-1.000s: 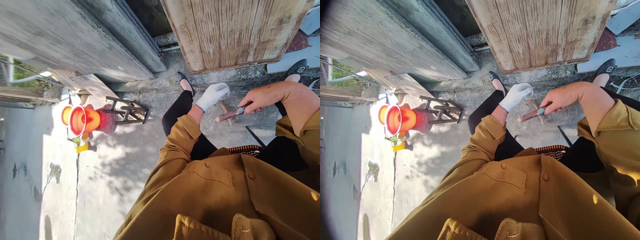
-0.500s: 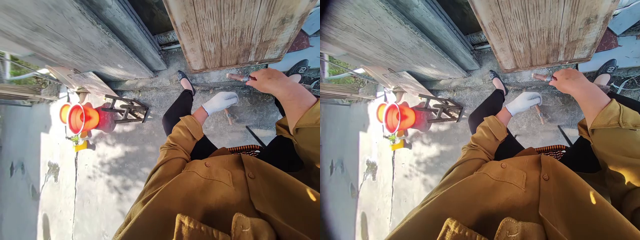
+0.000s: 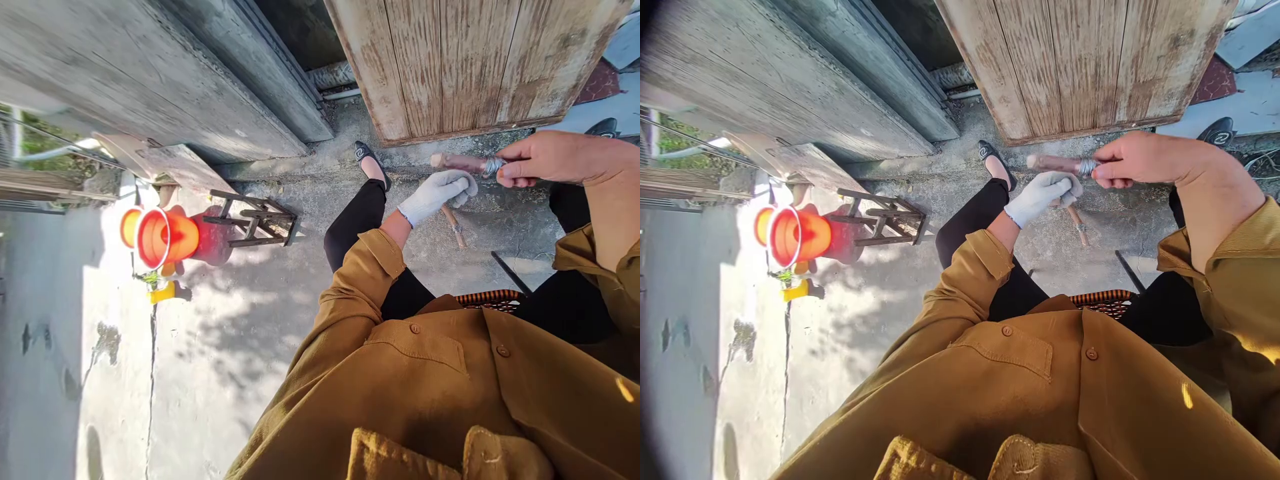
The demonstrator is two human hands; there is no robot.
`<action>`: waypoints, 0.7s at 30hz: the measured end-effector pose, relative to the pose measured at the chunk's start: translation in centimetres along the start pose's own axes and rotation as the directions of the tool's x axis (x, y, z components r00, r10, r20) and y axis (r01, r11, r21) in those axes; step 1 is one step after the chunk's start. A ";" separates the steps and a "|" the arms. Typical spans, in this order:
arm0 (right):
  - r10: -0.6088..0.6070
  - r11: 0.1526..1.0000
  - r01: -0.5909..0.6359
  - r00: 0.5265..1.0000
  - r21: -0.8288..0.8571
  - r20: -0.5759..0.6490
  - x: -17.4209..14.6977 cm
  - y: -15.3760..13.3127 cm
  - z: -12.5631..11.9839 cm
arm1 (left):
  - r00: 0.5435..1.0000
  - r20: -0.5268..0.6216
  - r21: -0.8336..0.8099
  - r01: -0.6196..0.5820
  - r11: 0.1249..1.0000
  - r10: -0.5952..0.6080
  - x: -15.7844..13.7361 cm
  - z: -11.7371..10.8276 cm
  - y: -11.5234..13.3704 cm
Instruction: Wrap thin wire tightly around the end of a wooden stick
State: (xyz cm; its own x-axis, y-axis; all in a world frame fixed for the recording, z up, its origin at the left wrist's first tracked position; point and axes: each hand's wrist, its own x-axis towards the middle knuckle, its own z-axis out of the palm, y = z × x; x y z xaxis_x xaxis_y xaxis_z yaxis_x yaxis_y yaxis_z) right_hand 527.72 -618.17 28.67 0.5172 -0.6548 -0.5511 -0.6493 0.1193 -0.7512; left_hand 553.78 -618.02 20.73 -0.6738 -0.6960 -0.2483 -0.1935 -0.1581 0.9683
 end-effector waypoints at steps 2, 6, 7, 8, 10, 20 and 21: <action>0.016 0.985 0.028 0.968 0.168 -0.251 -1.0 -0.5 -0.2 | 1.000 0.006 -0.115 -0.029 0.993 0.030 -0.1 0.3 0.2; 0.038 0.900 0.158 0.900 0.407 -0.434 -1.9 -1.7 0.5 | 0.999 0.011 -0.183 -0.047 0.982 0.050 -0.7 0.5 0.7; 0.038 0.887 0.170 0.900 0.429 -0.435 -1.9 -1.9 0.8 | 0.999 0.019 -0.202 -0.032 0.979 0.036 -0.9 0.6 0.8; 0.035 0.882 0.175 0.901 0.437 -0.433 -1.8 -2.1 0.9 | 1.000 0.019 -0.222 -0.014 0.975 0.018 -1.0 0.7 0.8; 0.032 0.873 0.195 0.892 0.446 -0.452 -1.3 -2.4 1.2 | 1.000 -0.020 -0.260 0.013 0.966 -0.019 -0.9 1.1 0.5; 0.201 0.974 -0.075 0.730 0.215 -0.654 1.3 -0.9 0.7 | 0.994 -0.040 -0.013 0.099 0.995 -0.100 0.2 1.9 -1.3; 0.200 0.979 -0.164 0.719 0.117 -0.666 1.5 -0.4 0.5 | 0.995 -0.040 0.034 0.091 0.995 -0.090 0.0 1.9 -1.3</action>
State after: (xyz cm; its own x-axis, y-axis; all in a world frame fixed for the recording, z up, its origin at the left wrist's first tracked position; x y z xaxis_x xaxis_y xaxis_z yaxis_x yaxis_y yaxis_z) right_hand 529.07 -618.84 27.98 -0.1294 -0.9438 -0.3041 -0.6554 0.3116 -0.6880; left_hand 552.68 -616.47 19.46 -0.6249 -0.7061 -0.3330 -0.2783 -0.1970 0.9401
